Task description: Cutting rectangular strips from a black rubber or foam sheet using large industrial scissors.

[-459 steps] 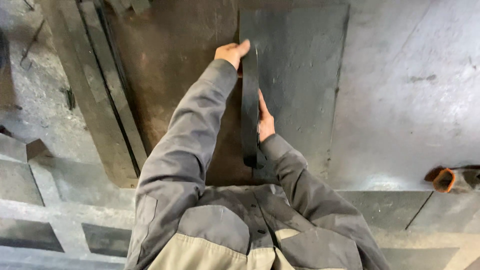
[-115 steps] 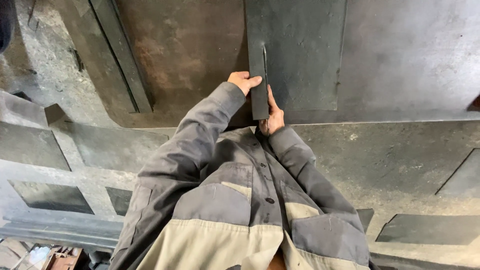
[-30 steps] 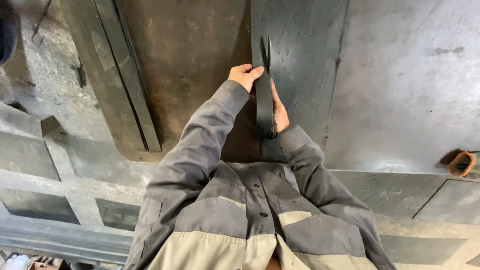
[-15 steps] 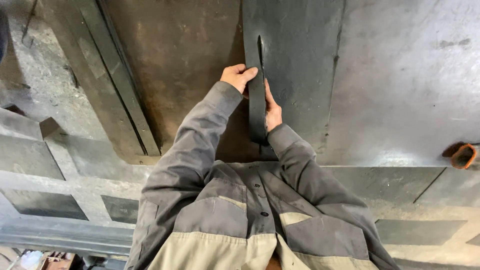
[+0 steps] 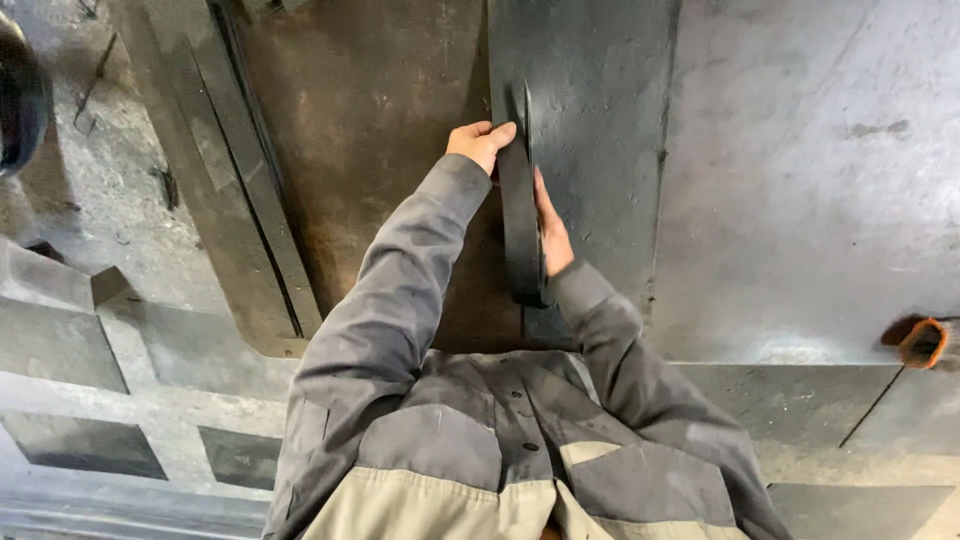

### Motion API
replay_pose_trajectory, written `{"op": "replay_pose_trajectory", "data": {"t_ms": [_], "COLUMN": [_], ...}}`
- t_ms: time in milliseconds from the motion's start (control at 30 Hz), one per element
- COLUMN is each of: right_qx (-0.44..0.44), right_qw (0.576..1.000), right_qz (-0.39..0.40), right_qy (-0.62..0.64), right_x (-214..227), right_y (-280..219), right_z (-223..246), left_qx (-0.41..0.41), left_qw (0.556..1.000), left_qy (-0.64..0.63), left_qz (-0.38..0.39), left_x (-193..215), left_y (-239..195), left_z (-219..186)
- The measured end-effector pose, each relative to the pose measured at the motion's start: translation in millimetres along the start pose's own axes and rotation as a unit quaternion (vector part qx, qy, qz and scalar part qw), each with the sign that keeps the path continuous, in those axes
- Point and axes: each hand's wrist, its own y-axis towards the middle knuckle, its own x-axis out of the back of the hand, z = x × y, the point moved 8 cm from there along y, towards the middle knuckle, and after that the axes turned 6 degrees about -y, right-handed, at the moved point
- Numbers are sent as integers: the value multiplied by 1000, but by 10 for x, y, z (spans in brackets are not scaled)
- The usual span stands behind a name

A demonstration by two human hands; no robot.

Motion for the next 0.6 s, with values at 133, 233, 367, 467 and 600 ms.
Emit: {"op": "replay_pose_trajectory", "data": {"t_ms": [133,233,367,467,600], "right_qx": [-33,-5,2,-10,-40], "right_qw": [999,996,995,999,998], "right_qz": [26,32,24,-26,-42], "right_qy": [26,85,100,36,-22], "right_x": [-76,-98,-136,-73,-25], "right_y": [232,307,220,334,321], "right_z": [137,165,177,62,-29], "left_qx": [29,16,43,35,58], "left_qw": [999,1000,998,998,997], "left_qy": [2,4,-10,-21,-25], "left_qz": [22,27,32,38,46], "left_x": [-75,-76,-86,-28,-58], "left_y": [-159,-89,-219,-111,-168], "left_z": [-90,-121,-100,-53,-184]}}
